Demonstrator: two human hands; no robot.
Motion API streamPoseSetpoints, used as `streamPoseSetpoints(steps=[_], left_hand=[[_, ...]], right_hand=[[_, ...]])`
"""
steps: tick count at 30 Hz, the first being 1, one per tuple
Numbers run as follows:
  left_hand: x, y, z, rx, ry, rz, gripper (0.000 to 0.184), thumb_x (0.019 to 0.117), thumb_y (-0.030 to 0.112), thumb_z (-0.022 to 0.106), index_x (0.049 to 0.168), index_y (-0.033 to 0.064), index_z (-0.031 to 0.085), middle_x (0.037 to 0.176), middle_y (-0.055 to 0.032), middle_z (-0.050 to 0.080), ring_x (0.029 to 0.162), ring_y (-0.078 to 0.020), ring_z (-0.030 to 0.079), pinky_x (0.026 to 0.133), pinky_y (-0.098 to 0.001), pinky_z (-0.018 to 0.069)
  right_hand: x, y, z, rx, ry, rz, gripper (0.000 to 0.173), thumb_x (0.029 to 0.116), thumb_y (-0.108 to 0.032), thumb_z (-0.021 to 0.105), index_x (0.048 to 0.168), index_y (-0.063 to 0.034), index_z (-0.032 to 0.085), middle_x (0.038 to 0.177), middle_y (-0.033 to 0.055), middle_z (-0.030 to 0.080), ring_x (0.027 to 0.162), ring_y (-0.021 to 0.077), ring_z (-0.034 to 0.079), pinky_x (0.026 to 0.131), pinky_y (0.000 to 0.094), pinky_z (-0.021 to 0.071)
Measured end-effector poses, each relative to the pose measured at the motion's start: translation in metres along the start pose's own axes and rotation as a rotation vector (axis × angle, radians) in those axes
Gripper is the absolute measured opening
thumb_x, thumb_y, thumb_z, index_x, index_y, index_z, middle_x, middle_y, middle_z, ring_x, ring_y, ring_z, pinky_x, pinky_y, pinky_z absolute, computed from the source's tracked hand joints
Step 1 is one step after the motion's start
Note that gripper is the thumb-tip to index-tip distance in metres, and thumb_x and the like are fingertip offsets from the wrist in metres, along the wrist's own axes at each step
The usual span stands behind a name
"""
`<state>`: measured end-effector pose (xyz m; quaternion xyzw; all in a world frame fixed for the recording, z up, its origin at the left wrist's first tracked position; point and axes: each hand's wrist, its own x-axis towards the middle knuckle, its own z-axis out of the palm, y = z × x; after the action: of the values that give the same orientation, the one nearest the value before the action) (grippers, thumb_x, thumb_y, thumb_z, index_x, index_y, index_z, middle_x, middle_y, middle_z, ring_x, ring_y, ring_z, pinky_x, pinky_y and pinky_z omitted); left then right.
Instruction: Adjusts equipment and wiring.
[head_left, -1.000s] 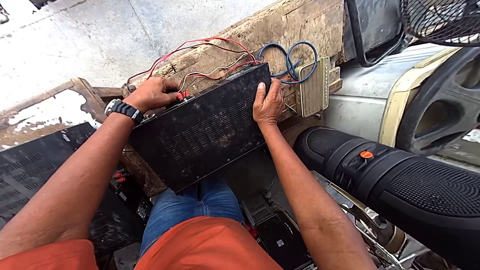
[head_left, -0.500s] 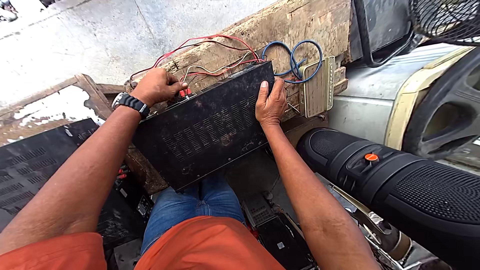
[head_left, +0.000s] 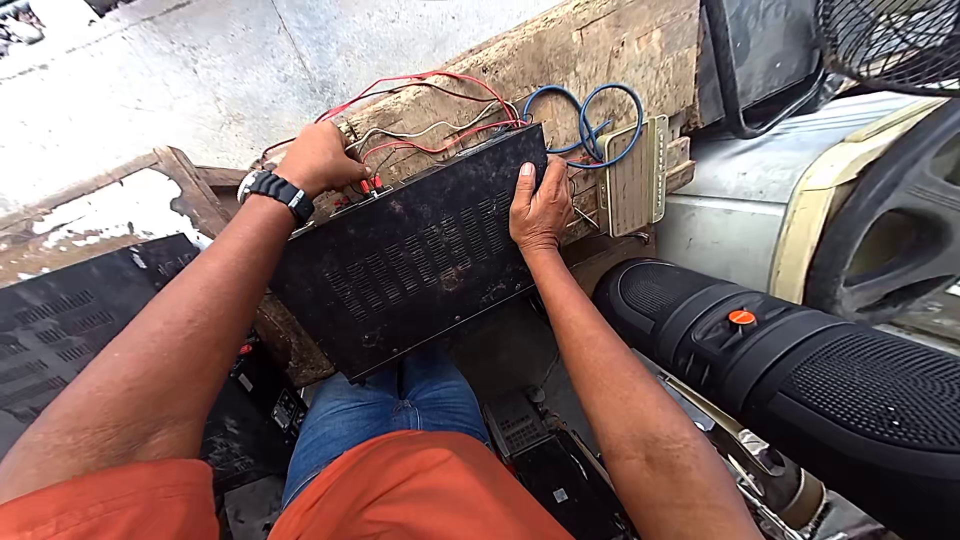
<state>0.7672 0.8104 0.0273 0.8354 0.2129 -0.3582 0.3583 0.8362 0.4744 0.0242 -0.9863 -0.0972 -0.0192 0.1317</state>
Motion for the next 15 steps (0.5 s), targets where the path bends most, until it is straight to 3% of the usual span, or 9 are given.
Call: streamPoseSetpoints(steps=[6,11,15], left_hand=[[-0.003,-0.003,0.005,-0.132,0.116,0.136,0.025,0.0922,0.025,0.070,0.086,0.0014,0.070,0.076,-0.0146,0.066,0.071,-0.0292,0.063,0.070,-0.0582,0.0490],[-0.016,-0.022,0.011,-0.354,0.074,0.152,0.020,0.0985,0.023,0.068,0.101,0.0035,0.071,0.081,-0.0067,0.068,0.063,-0.0134,0.062,0.066,-0.0375,0.0560],[-0.028,-0.027,0.006,-0.269,-0.013,0.083,0.014,0.0969,0.015,0.067,0.102,0.0024,0.071,0.084,-0.0096,0.069,0.068,-0.0173,0.064,0.071,-0.0430,0.0554]], right_hand=[[0.001,0.000,0.001,0.013,0.010,0.000,0.053,0.1062,-0.048,0.034,0.126,-0.0093,0.064,0.121,0.0095,0.070,0.116,0.0232,0.066,0.093,0.0423,0.0537],[0.000,0.000,0.000,-0.001,0.010,0.006,0.053,0.1059,-0.049,0.035,0.126,-0.0092,0.064,0.119,0.0095,0.070,0.113,0.0230,0.067,0.091,0.0426,0.0540],[0.000,0.000,0.000,-0.002,0.002,0.005,0.053,0.1062,-0.049,0.035,0.126,-0.0087,0.064,0.119,0.0093,0.070,0.114,0.0232,0.067,0.092,0.0428,0.0536]])
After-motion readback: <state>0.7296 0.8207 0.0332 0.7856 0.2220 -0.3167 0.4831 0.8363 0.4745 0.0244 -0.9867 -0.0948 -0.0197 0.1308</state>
